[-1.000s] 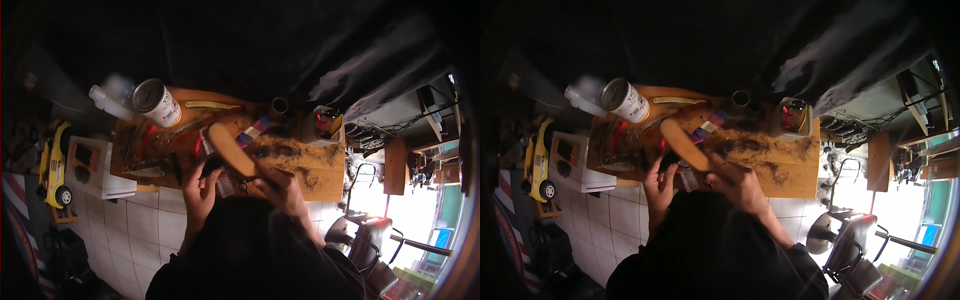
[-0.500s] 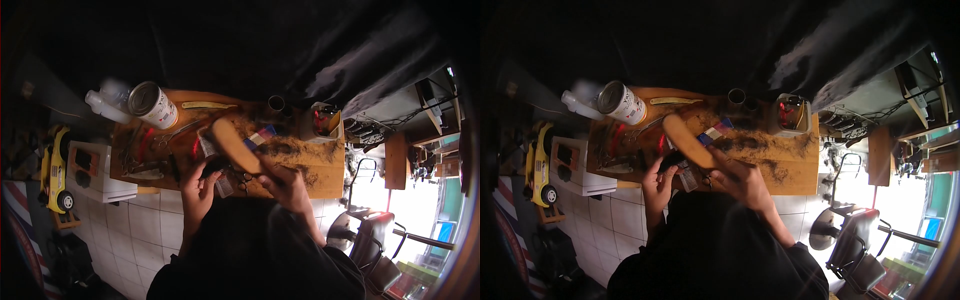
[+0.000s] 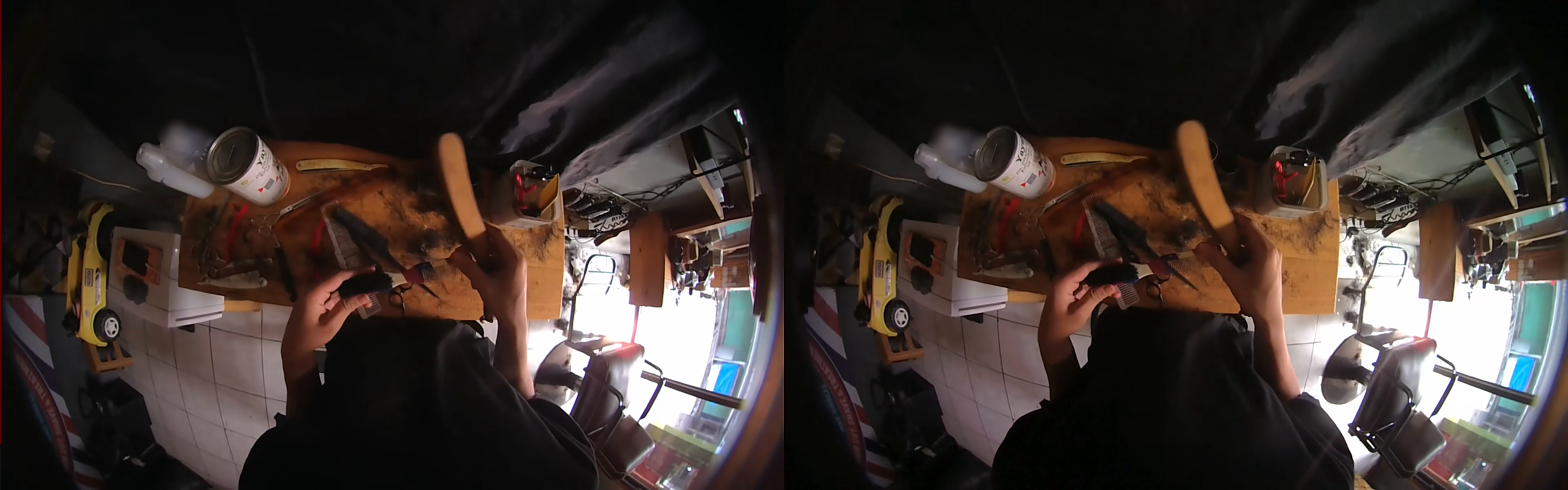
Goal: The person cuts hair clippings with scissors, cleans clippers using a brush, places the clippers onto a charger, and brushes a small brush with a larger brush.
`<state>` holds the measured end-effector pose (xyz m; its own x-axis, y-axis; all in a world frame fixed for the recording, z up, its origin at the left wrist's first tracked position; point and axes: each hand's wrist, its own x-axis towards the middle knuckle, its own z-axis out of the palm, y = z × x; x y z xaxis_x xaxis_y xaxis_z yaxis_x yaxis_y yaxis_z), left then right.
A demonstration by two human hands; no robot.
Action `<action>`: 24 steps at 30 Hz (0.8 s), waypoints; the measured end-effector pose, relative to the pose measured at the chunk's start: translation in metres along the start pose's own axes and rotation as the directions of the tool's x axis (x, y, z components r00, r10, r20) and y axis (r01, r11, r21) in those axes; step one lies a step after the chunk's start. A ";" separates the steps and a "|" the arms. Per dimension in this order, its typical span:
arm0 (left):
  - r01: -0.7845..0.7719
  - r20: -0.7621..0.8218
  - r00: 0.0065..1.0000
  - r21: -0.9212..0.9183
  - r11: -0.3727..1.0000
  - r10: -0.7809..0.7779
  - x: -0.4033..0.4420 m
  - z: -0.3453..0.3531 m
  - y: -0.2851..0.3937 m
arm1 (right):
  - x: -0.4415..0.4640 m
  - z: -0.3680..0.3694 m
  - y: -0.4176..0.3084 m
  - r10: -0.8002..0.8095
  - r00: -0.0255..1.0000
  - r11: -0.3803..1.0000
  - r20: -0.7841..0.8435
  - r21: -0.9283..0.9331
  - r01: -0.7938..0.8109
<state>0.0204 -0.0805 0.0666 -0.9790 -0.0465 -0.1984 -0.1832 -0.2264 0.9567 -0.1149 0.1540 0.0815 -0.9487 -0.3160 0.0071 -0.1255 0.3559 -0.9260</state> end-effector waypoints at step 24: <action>0.088 -0.520 0.841 0.410 0.908 0.153 0.033 0.013 -0.003 | -0.008 0.011 -0.003 0.153 0.981 0.783 0.122 0.591 -0.195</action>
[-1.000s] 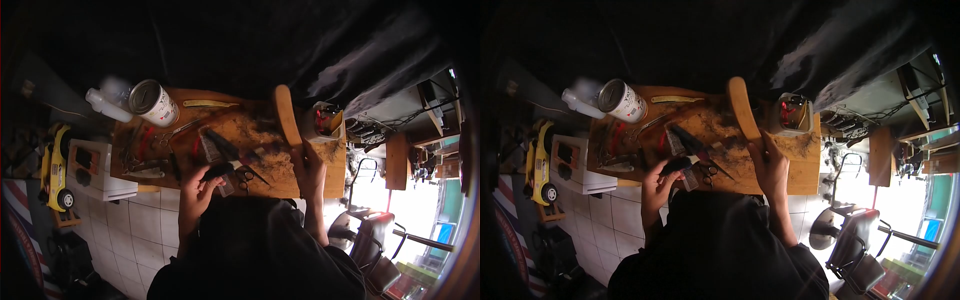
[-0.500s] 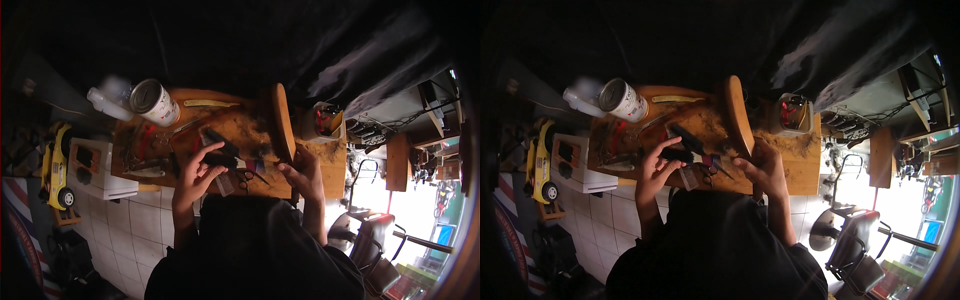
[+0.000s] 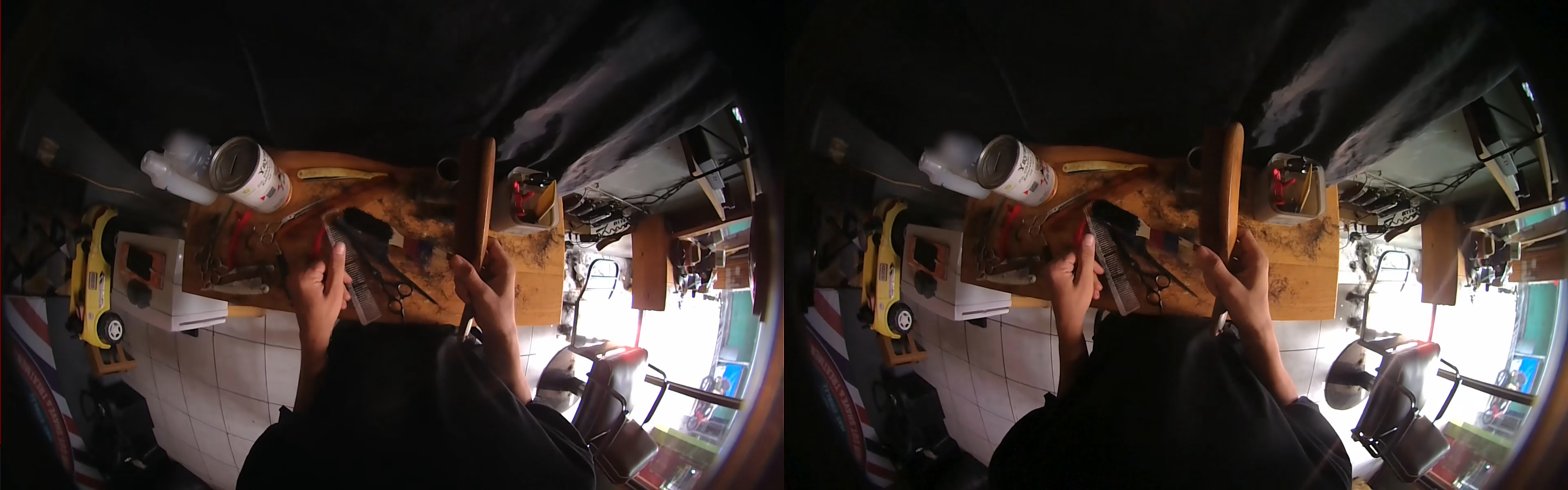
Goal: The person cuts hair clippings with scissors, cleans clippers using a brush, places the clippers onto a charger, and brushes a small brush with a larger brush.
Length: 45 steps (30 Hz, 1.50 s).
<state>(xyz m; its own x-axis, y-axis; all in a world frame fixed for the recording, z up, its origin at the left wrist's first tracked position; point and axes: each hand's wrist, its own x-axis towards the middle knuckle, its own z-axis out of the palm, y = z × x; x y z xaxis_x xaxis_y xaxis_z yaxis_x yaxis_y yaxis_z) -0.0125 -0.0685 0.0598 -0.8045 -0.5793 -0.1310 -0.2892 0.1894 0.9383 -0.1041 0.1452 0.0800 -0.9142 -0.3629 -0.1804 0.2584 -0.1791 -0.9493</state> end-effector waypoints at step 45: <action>0.742 0.812 0.580 -0.559 0.370 0.063 -0.020 0.000 -0.004 | 0.021 -0.015 0.013 -0.392 0.914 0.658 0.107 -0.662 0.360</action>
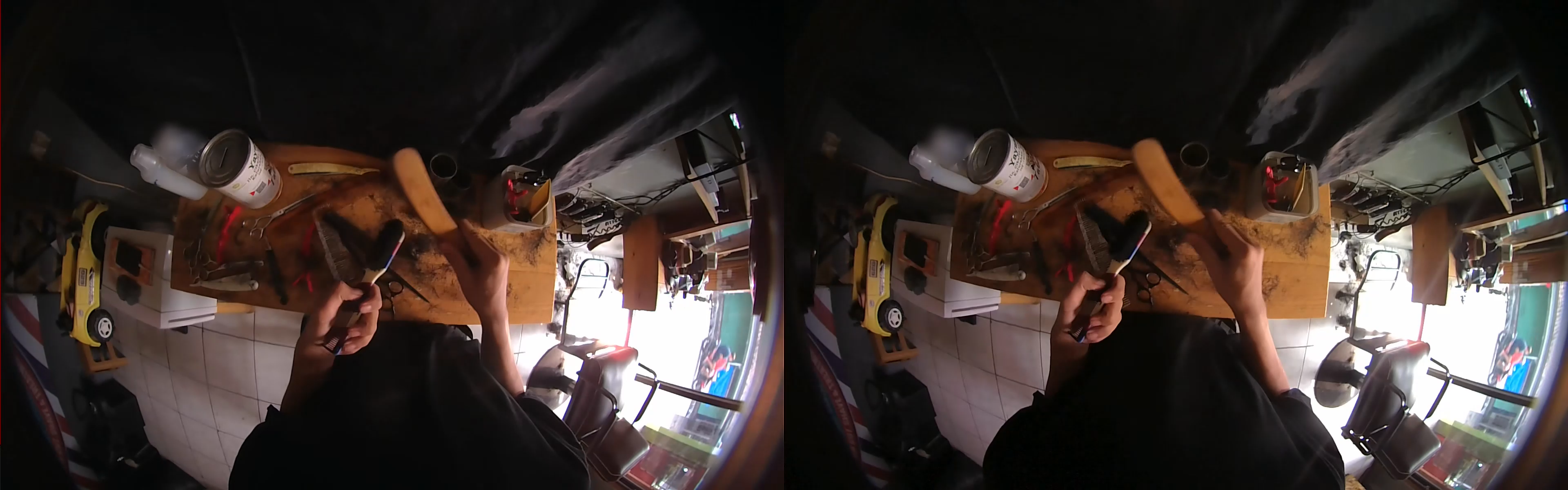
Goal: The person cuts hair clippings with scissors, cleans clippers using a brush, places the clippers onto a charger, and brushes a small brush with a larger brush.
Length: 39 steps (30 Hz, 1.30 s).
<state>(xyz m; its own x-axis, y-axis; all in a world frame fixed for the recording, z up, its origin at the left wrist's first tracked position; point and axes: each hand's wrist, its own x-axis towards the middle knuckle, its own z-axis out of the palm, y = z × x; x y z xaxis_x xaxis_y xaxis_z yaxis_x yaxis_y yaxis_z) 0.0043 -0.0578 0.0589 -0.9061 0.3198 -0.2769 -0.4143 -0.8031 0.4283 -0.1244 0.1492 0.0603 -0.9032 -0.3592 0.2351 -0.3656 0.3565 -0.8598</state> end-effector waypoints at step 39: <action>-0.053 0.035 0.998 0.168 0.984 0.048 0.012 0.008 -0.008 | -0.007 -0.014 -0.021 -0.050 0.949 0.994 0.311 0.105 0.018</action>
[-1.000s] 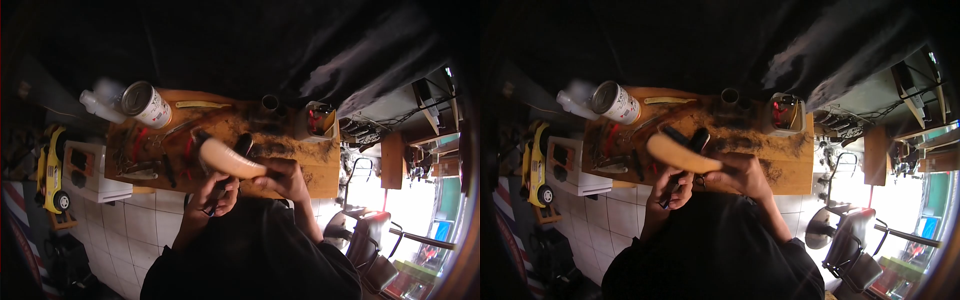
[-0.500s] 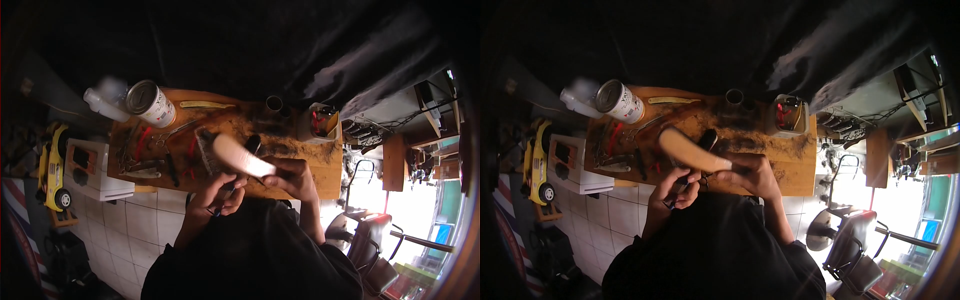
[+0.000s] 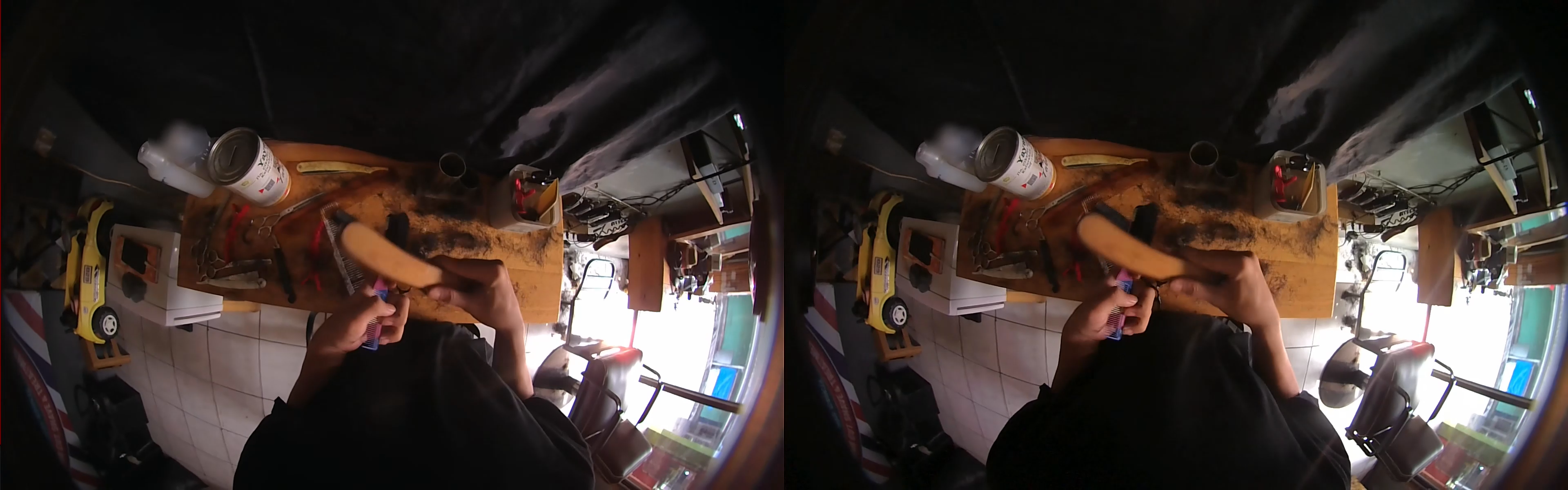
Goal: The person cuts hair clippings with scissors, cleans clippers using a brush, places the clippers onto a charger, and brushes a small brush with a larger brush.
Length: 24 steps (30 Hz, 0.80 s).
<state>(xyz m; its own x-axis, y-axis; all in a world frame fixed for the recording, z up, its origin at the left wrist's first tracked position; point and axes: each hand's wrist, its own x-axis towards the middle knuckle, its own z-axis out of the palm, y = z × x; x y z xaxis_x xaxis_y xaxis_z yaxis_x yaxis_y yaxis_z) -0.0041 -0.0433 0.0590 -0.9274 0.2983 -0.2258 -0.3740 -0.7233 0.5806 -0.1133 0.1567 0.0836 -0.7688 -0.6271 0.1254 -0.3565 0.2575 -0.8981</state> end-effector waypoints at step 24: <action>0.009 -0.124 0.992 0.131 0.991 0.007 -0.001 0.003 -0.003 | 0.016 -0.003 0.006 0.002 0.945 0.980 -0.328 -0.189 -0.068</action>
<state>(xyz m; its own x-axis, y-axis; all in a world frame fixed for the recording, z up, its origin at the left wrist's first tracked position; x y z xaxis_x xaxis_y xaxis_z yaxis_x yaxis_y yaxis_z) -0.0022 -0.0393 0.0595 -0.9240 0.2135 -0.3172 -0.3782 -0.6323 0.6761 -0.1294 0.1503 0.0811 -0.9011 -0.3509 0.2548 -0.3976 0.4339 -0.8085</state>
